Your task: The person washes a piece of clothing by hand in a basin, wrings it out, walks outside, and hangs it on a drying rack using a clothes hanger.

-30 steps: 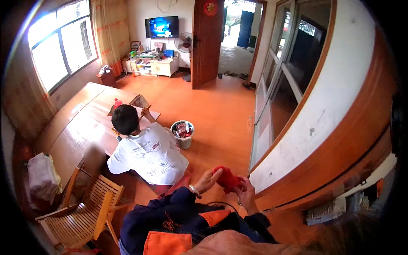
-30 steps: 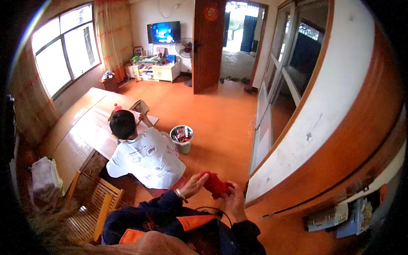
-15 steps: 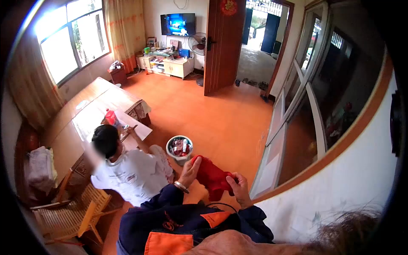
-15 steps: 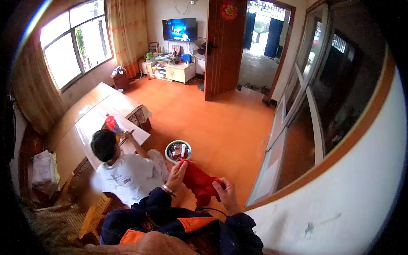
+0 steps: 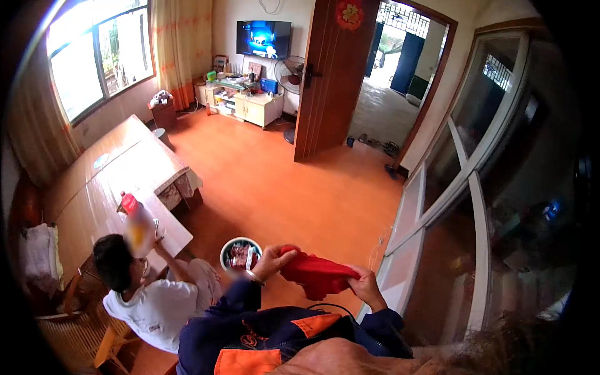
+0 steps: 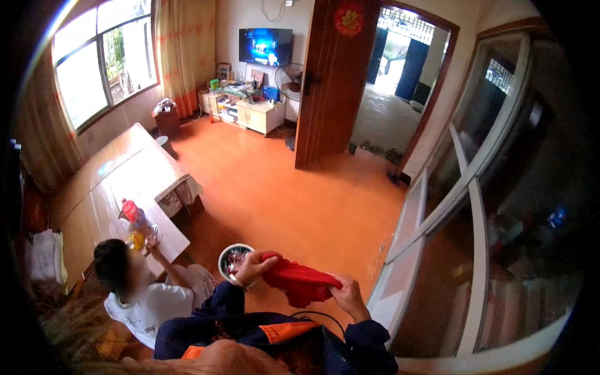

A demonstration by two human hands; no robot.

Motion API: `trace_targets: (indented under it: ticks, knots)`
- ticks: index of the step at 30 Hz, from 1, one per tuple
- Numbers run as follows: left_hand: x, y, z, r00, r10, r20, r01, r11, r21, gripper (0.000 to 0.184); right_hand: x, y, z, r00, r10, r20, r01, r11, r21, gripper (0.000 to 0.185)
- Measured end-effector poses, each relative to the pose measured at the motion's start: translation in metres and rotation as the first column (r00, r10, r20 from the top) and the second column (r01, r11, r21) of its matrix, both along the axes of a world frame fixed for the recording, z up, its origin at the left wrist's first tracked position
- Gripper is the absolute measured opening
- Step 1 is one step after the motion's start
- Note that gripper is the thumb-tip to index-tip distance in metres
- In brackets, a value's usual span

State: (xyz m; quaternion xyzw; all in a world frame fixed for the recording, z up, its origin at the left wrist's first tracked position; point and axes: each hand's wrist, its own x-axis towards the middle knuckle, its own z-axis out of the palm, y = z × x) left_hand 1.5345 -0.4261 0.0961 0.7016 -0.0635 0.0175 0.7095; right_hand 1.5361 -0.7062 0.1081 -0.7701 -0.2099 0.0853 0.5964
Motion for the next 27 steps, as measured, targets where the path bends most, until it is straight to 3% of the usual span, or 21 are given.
trace_targets:
  ticks: [2, 4, 6, 7, 8, 10, 11, 15, 16, 17, 18, 20, 22, 24, 25, 27]
  knots:
    - [0.037, -0.01, 0.002, 0.995, -0.097, -0.035, 0.095, 0.995, -0.041, 0.025, 0.042, -0.013, -0.001, 0.988, -0.137, 0.078, 0.136, 0.991, 0.014, 0.021]
    - [0.082, -0.023, -0.001, 0.997, -0.075, 0.018, 0.075, 0.997, 0.002, 0.026, 0.092, -0.03, -0.019, 0.986, -0.144, 0.082, 0.141, 0.989, 0.039, 0.019]
    - [0.136, -0.036, -0.012, 0.988, 0.127, 0.09, -0.127, 0.992, 0.001, 0.025, 0.139, -0.048, -0.017, 0.999, -0.04, 0.031, 0.042, 0.995, -0.093, 0.02]
    - [0.165, -0.043, -0.009, 0.976, 0.182, 0.12, -0.185, 0.983, 0.016, 0.025, 0.156, -0.053, 0.004, 0.983, -0.042, -0.18, 0.014, 0.988, -0.151, 0.022]
    - [0.185, -0.056, 0.016, 0.955, 0.26, 0.14, -0.275, 0.956, 0.099, 0.024, 0.18, -0.065, 0.003, 0.984, -0.03, -0.175, 0.005, 0.99, -0.142, 0.022]
    - [0.251, -0.068, -0.001, 0.916, 0.361, 0.173, -0.359, 0.932, -0.048, 0.025, 0.232, -0.086, 0.001, 1.0, 0.011, 0.022, -0.007, 0.985, -0.172, 0.022]
    - [0.276, -0.075, 0.004, 0.911, 0.368, 0.184, -0.368, 0.929, -0.037, 0.025, 0.265, -0.101, -0.012, 0.999, -0.012, 0.051, 0.022, 0.981, -0.194, 0.023]
    - [0.364, -0.093, 0.024, 0.868, 0.478, 0.137, -0.469, 0.878, -0.096, 0.028, 0.374, -0.128, -0.009, 0.992, 0.022, 0.127, -0.011, 0.996, -0.091, 0.022]
    - [0.383, -0.101, 0.023, 0.87, 0.485, 0.086, -0.477, 0.873, -0.099, 0.029, 0.398, -0.134, -0.007, 0.999, 0.035, 0.037, -0.04, 0.99, 0.133, 0.022]
    - [0.405, -0.104, 0.022, 0.885, 0.465, 0.029, -0.462, 0.884, -0.07, 0.03, 0.42, -0.133, 0.004, 0.996, 0.066, -0.054, -0.043, 0.936, 0.35, 0.021]
    - [0.424, -0.105, 0.02, 0.885, 0.466, 0.019, -0.464, 0.883, -0.072, 0.03, 0.442, -0.131, 0.011, 0.996, 0.067, -0.063, -0.041, 0.938, 0.344, 0.021]
    - [0.46, -0.111, 0.026, 0.942, 0.304, -0.141, -0.315, 0.947, -0.062, 0.03, 0.477, -0.125, 0.023, 0.966, 0.112, -0.232, 0.06, 0.779, 0.624, 0.02]
    - [0.519, -0.122, 0.011, 0.961, 0.172, -0.217, -0.186, 0.982, -0.042, 0.039, 0.522, -0.121, 0.027, 0.9, 0.148, -0.41, 0.193, 0.71, 0.678, 0.023]
    - [0.57, -0.139, 0.004, 0.994, 0.002, -0.107, -0.021, 0.985, -0.173, 0.06, 0.578, -0.117, 0.018, 0.913, 0.156, -0.377, 0.171, 0.693, 0.7, 0.025]
    - [0.608, -0.14, -0.029, 0.99, -0.135, -0.029, 0.126, 0.972, -0.2, 0.075, 0.6, -0.114, 0.02, 0.891, 0.193, -0.411, 0.182, 0.678, 0.713, 0.025]
    - [0.644, -0.157, -0.035, 0.976, -0.215, 0.036, 0.211, 0.973, 0.099, 0.072, 0.632, -0.107, 0.021, 0.844, 0.275, -0.46, 0.187, 0.653, 0.734, 0.028]
